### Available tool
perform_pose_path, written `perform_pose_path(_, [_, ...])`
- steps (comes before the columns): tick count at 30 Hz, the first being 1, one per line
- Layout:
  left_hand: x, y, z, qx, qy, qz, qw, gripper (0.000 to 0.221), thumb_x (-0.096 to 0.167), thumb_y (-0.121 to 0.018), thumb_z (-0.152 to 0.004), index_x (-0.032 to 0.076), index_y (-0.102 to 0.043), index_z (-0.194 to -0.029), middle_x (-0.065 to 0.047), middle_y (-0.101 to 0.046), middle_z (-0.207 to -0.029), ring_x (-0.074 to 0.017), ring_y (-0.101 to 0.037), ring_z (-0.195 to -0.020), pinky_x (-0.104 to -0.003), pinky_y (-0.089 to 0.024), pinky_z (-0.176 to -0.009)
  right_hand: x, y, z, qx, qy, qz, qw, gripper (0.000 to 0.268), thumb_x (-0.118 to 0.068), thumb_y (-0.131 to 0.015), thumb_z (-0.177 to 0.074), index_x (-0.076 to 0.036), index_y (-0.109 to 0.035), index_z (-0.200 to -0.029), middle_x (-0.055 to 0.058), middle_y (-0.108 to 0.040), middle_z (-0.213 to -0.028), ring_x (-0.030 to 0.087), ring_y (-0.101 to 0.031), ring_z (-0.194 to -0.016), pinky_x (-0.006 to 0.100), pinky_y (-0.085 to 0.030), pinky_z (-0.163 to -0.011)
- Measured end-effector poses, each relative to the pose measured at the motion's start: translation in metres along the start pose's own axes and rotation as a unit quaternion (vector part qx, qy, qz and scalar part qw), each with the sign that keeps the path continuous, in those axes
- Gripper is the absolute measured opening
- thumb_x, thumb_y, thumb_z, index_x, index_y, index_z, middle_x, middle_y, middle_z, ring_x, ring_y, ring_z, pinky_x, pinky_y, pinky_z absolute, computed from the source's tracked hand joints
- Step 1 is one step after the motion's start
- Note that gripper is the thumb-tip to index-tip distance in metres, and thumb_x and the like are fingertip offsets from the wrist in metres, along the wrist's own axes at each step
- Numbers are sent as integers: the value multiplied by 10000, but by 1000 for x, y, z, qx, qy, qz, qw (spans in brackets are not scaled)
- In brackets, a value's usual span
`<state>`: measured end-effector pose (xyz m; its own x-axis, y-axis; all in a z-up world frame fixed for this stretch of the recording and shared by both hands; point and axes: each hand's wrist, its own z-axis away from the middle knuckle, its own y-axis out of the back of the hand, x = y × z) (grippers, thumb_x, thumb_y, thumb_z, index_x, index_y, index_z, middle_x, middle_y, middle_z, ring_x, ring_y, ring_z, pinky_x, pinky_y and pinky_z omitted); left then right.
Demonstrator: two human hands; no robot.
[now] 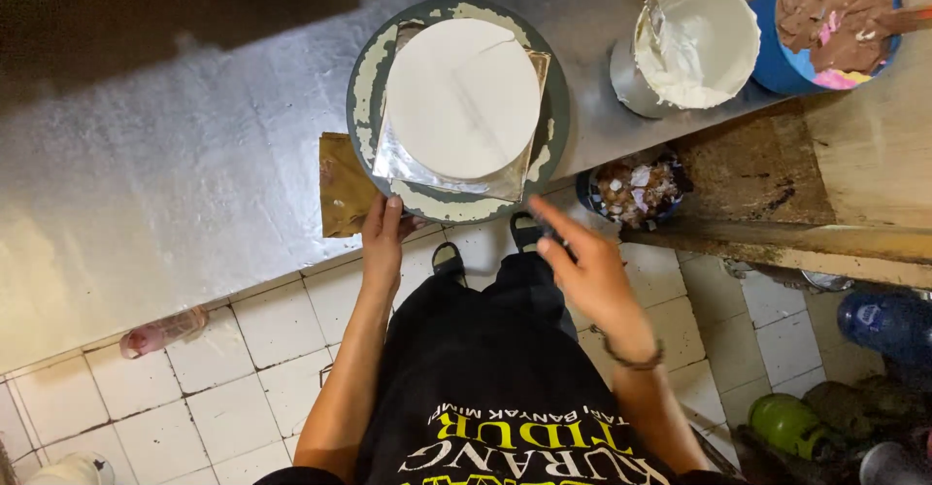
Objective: Applying and smoothing white icing onto a round cake using a palette knife, cleaning the base, and then stirring chocolate frosting in a separate bowl.
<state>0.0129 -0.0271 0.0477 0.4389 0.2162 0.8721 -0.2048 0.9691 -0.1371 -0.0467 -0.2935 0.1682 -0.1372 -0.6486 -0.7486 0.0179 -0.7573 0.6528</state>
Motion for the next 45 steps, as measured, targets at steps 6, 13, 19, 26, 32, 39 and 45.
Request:
perform_pose_path(6, [37, -2, 18, 39, 43, -63, 996, 712, 441, -587, -1029, -37, -395, -1519, -340, -420, -1511, -476, -496, -1349, -579, -443, -1112, 68, 37, 14, -132, -140, -483, 854, 539, -67, -555, -965, -15, -468, -1495, 299, -690, -768, 268, -669, -412, 393, -534, -346])
perform_pose_path(13, [-2, 34, -1, 3, 43, 42, 998, 575, 451, -411, -1085, 16, -517, -1447, -230, -665, -1150, -346, -709, -988, -451, -572, -935, 168, 28, 6, 245, -268, -317, 876, 395, -201, -546, -1054, -175, -558, -1448, 112, -649, -743, 157, -611, -461, 264, -480, -336])
perform_pose_path(19, [-32, 35, -18, -37, 51, 16, 998, 708, 610, -332, -1061, 76, -464, -1506, -251, -633, -1223, -403, -700, -1051, -517, -530, -991, 130, 34, -38, 275, -113, -93, 950, 449, -88, -612, -994, -133, -609, -1440, 195, -674, -974, 324, -639, -746, 401, -472, -585])
perform_pose_path(26, [-40, 23, -11, -73, 44, 41, 996, 747, 606, -326, -1057, 24, -385, -1521, -262, -605, -1206, -433, -684, -1041, -534, -510, -983, 141, 32, -23, 273, -99, 289, 912, 636, -17, -614, -985, -284, -544, -1558, 86, -516, -1014, 372, -681, -806, 495, -574, -625])
perform_pose_path(32, [-22, 2, 6, -66, 35, 52, 996, 558, 476, -500, -1056, -6, -504, -1338, -244, -630, -1120, -432, -699, -1020, -561, -519, -986, 68, 58, 55, 128, -195, 387, 892, 489, -44, -609, -1019, -251, -635, -1461, 115, -596, -874, 184, -676, -711, 277, -539, -723])
perform_pose_path(39, [-55, 34, -38, 37, 14, 44, 998, 457, 279, -683, -1016, -7, -578, -1357, -181, -565, -1112, -369, -676, -956, -596, -539, -945, 66, 59, 87, 175, -215, 300, 913, 482, -199, -636, -1026, -323, -640, -1493, 55, -611, -975, 331, -703, -846, 465, -558, -684])
perform_pose_path(45, [-17, 32, -46, 105, -44, 15, 993, 487, 333, -741, -986, 111, -594, -1394, -145, -625, -1244, -306, -672, -1051, -478, -602, -875, 26, 23, 37, 192, -76, 266, 942, 497, -181, -675, -988, -282, -633, -1474, 87, -602, -1025, 338, -688, -898, 476, -559, -692])
